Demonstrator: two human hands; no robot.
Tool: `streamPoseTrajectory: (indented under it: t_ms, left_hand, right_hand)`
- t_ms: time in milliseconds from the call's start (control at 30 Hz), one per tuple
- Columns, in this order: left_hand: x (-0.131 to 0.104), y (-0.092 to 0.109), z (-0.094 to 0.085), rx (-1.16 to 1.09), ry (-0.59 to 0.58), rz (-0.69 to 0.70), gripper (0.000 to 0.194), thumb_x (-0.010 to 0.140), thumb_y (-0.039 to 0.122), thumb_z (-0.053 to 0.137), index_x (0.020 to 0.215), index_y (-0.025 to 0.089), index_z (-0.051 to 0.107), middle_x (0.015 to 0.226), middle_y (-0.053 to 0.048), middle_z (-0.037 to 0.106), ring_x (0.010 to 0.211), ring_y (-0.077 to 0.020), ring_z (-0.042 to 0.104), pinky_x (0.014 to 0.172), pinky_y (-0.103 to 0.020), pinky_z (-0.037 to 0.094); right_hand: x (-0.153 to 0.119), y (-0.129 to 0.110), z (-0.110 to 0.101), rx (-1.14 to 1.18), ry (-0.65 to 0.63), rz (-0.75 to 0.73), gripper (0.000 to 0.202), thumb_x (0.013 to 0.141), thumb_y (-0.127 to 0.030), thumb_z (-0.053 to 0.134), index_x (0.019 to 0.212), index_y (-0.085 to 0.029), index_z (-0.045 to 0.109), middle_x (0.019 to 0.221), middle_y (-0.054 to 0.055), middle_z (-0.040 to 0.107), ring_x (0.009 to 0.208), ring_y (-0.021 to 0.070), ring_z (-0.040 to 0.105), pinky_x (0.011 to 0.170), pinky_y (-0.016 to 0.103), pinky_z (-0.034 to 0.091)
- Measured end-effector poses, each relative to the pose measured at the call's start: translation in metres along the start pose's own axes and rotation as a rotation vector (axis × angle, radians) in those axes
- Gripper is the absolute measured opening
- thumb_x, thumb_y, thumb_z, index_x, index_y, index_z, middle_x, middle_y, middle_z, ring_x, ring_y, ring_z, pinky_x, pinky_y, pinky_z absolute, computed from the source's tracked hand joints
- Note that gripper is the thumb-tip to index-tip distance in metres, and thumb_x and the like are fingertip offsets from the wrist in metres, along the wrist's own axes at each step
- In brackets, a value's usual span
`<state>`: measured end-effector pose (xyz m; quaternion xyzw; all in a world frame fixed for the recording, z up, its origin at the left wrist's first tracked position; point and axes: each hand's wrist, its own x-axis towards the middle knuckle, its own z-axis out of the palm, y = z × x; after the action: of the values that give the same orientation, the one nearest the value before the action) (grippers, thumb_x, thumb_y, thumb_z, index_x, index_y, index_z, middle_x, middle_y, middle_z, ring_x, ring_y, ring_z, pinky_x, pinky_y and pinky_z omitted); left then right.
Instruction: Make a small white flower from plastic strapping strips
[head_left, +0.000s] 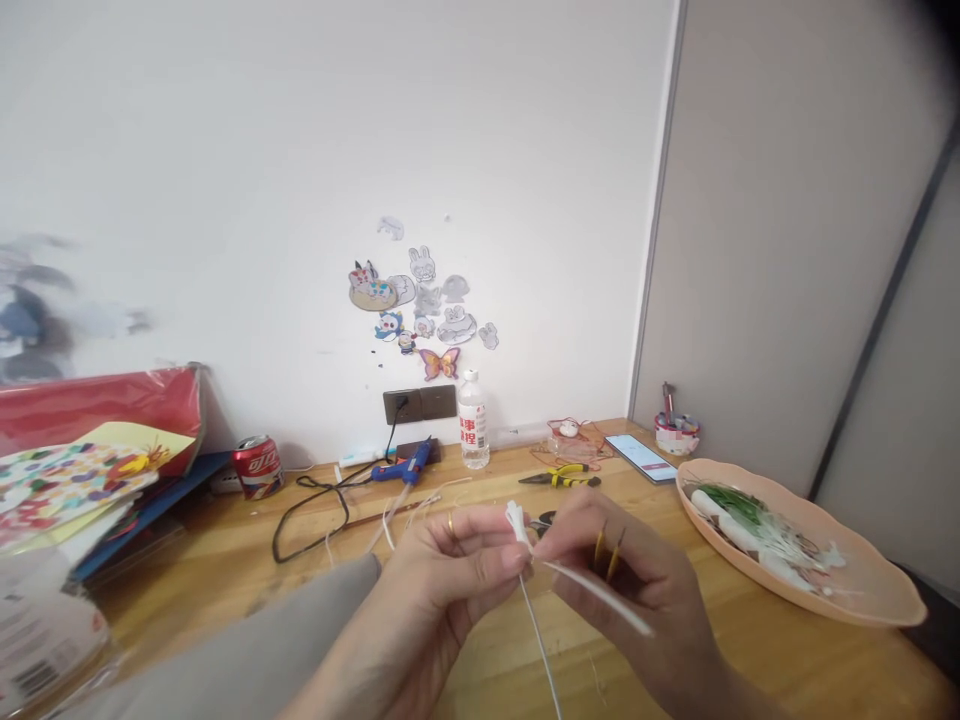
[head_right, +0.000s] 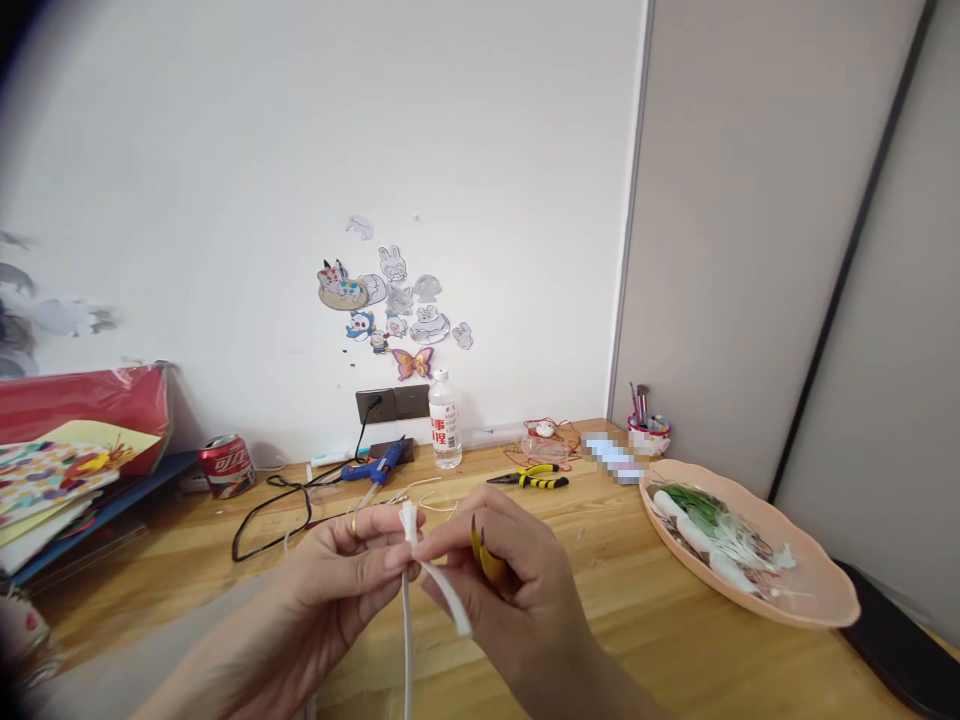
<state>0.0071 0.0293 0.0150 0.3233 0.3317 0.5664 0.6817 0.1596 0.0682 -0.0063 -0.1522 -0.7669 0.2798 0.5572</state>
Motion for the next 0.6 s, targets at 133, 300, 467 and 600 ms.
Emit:
streamPoseTrajectory:
  t_ms: [133, 300, 467, 600]
  left_hand:
    - [0.011, 0.002, -0.007, -0.054, 0.137, 0.044, 0.016, 0.067, -0.005, 0.062, 0.074, 0.009, 0.066, 0.071, -0.004, 0.066, 0.065, -0.0091, 0.063, 0.064, -0.014, 0.052]
    - [0.021, 0.005, -0.014, -0.136, 0.239, 0.141, 0.018, 0.073, -0.003, 0.057, 0.075, 0.013, 0.064, 0.073, 0.0, 0.066, 0.067, -0.0055, 0.064, 0.069, -0.011, 0.052]
    - [0.016, 0.004, -0.01, -0.128, 0.187, 0.093, 0.017, 0.071, -0.003, 0.059, 0.077, 0.012, 0.064, 0.074, -0.002, 0.065, 0.064, -0.0075, 0.064, 0.062, -0.013, 0.054]
    - [0.014, 0.003, -0.007, -0.108, 0.211, 0.09, 0.018, 0.071, -0.005, 0.057, 0.073, 0.011, 0.065, 0.072, -0.001, 0.064, 0.063, -0.0069, 0.063, 0.06, -0.013, 0.054]
  right_hand:
    - [-0.004, 0.004, -0.005, -0.006, 0.029, -0.038, 0.011, 0.074, -0.012, 0.061, 0.076, -0.022, 0.063, 0.065, -0.003, 0.05, 0.056, 0.009, 0.047, 0.048, 0.019, 0.037]
    - [-0.008, 0.01, -0.01, -0.002, 0.108, -0.052, 0.01, 0.074, -0.014, 0.06, 0.075, -0.024, 0.062, 0.065, -0.003, 0.049, 0.058, 0.0102, 0.046, 0.048, 0.02, 0.037]
    - [-0.005, 0.016, -0.005, 0.05, 0.168, 0.107, 0.021, 0.071, -0.018, 0.065, 0.09, -0.027, 0.062, 0.067, -0.004, 0.043, 0.051, 0.0071, 0.039, 0.043, 0.018, 0.033]
    - [-0.004, 0.014, -0.004, -0.011, 0.132, 0.007, 0.008, 0.075, -0.016, 0.061, 0.076, -0.024, 0.064, 0.068, -0.003, 0.046, 0.056, 0.0086, 0.043, 0.046, 0.019, 0.035]
